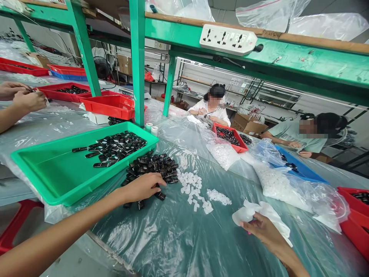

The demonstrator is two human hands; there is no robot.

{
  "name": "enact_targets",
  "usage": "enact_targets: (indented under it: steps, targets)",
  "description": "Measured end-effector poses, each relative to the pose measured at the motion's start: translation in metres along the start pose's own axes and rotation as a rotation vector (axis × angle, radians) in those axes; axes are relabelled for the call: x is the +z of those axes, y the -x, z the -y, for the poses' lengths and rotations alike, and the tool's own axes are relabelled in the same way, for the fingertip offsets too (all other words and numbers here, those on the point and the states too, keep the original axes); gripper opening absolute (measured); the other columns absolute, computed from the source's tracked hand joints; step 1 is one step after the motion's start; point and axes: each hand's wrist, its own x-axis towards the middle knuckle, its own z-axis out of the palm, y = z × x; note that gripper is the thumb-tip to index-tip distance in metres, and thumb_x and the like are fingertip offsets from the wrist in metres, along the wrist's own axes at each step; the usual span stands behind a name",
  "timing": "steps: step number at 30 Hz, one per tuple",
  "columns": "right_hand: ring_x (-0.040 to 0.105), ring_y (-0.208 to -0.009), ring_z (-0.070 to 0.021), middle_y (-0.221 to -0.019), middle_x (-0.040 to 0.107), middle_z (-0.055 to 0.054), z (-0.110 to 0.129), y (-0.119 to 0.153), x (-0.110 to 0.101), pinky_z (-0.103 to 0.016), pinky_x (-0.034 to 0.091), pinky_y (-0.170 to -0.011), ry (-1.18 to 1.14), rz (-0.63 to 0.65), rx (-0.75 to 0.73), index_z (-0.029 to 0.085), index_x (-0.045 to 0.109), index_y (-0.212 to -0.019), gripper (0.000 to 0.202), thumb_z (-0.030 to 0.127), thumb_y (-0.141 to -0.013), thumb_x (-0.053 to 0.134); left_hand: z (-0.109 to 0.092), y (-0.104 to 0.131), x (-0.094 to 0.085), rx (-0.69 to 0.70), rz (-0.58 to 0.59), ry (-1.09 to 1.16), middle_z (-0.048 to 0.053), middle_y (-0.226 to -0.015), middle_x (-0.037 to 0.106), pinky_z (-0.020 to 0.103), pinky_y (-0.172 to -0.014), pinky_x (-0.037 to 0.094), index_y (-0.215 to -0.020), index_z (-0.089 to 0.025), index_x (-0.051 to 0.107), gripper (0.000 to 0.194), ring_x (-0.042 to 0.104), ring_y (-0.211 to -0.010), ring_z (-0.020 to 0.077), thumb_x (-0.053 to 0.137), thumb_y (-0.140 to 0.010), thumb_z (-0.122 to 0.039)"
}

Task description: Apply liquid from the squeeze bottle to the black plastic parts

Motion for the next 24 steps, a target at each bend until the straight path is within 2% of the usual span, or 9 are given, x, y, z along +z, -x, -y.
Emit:
enact_targets:
  steps: [2,4,8,12,14,16,19,22,24]
  targets:
    - [0.053,-0.044,-0.0159,-0.044,0.054,0.003,0.002,0.0,0.001,-0.026,0.038,-0.042,-0.039,0.08,0.065,0.02,0.065,-0.064,0.026,0.046,-0.066,0.064,-0.001,-0.001,0.004,0.005,0.059,-0.025,0.005,-0.097,0.06,0.022,-0.056,0.039,-0.106,-0.025,0.065,0.028,0.059,-0.073,0.0169,0.052,-0.082,-0.019]
    - [0.056,-0.05,-0.0174,-0.052,0.059,0.001,0.006,-0.001,0.001,-0.026,0.04,-0.044,-0.086,0.081,0.115,0.02,0.065,-0.067,0.025,0.045,-0.065,0.065,-0.001,-0.003,0.008,0.014,0.083,-0.077,0.005,-0.096,0.06,0.023,-0.059,0.04,-0.105,-0.024,0.065,0.028,0.059,-0.08,0.0191,0.057,-0.079,-0.017]
    - [0.064,-0.083,-0.0267,-0.083,0.069,-0.006,0.017,-0.003,0.002,-0.033,0.052,-0.063,-0.271,0.097,0.153,0.018,0.065,-0.088,0.034,0.044,-0.065,0.068,-0.004,-0.005,0.015,0.008,0.061,-0.123,0.006,-0.094,0.059,0.025,-0.064,0.04,-0.091,-0.02,0.066,0.019,0.058,-0.088,0.0227,0.062,-0.073,-0.014]
    - [0.063,-0.09,-0.0282,-0.09,0.07,-0.008,0.024,-0.002,0.012,-0.038,0.052,-0.074,-0.416,-0.023,0.125,0.018,0.064,-0.091,0.038,0.044,-0.064,0.07,-0.013,-0.008,0.018,-0.022,-0.004,-0.015,0.004,-0.082,0.062,0.024,-0.058,0.038,-0.083,-0.018,0.06,0.007,0.059,-0.075,0.0205,0.057,-0.077,-0.022]
    - [0.063,-0.09,-0.0278,-0.09,0.07,-0.007,0.027,-0.001,0.018,-0.038,0.052,-0.075,-0.488,-0.085,0.118,0.018,0.063,-0.089,0.037,0.044,-0.063,0.071,-0.019,-0.012,0.022,-0.048,-0.015,0.227,0.003,-0.075,0.064,0.023,-0.053,0.038,-0.089,-0.017,0.056,0.016,0.058,-0.062,0.0165,0.052,-0.082,-0.032]
    - [0.062,-0.092,-0.0277,-0.091,0.07,-0.006,0.03,0.0,0.025,-0.038,0.052,-0.076,-0.545,-0.088,0.123,0.019,0.064,-0.091,0.036,0.042,-0.064,0.072,-0.027,-0.019,0.026,-0.093,-0.005,0.625,0.004,-0.077,0.067,0.022,-0.05,0.039,-0.098,-0.015,0.053,0.028,0.056,-0.053,0.0133,0.052,-0.083,-0.039]
    - [0.06,-0.095,-0.0283,-0.095,0.069,-0.007,0.033,0.001,0.036,-0.037,0.052,-0.073,-0.655,-0.088,0.125,0.019,0.064,-0.098,0.04,0.04,-0.065,0.073,-0.039,-0.03,0.034,-0.155,0.019,1.112,0.01,-0.087,0.069,0.023,-0.053,0.045,-0.107,-0.013,0.053,0.043,0.059,-0.054,0.012,0.06,-0.078,-0.043]
    - [0.06,-0.088,-0.027,-0.091,0.068,-0.007,0.037,0.004,0.049,-0.036,0.052,-0.064,-0.834,-0.092,0.147,0.02,0.066,-0.097,0.04,0.043,-0.064,0.073,-0.051,-0.038,0.04,-0.184,0.022,1.354,0.012,-0.09,0.069,0.027,-0.064,0.051,-0.107,-0.011,0.057,0.045,0.065,-0.066,0.0156,0.064,-0.076,-0.044]
    - [0.06,-0.078,-0.0221,-0.089,0.067,-0.005,0.04,0.007,0.057,-0.033,0.051,-0.06,-0.96,-0.058,0.149,0.022,0.066,-0.096,0.036,0.045,-0.068,0.07,-0.057,-0.041,0.044,-0.194,0.023,1.444,0.013,-0.09,0.07,0.031,-0.072,0.052,-0.109,-0.011,0.056,0.045,0.068,-0.074,0.019,0.062,-0.078,-0.043]
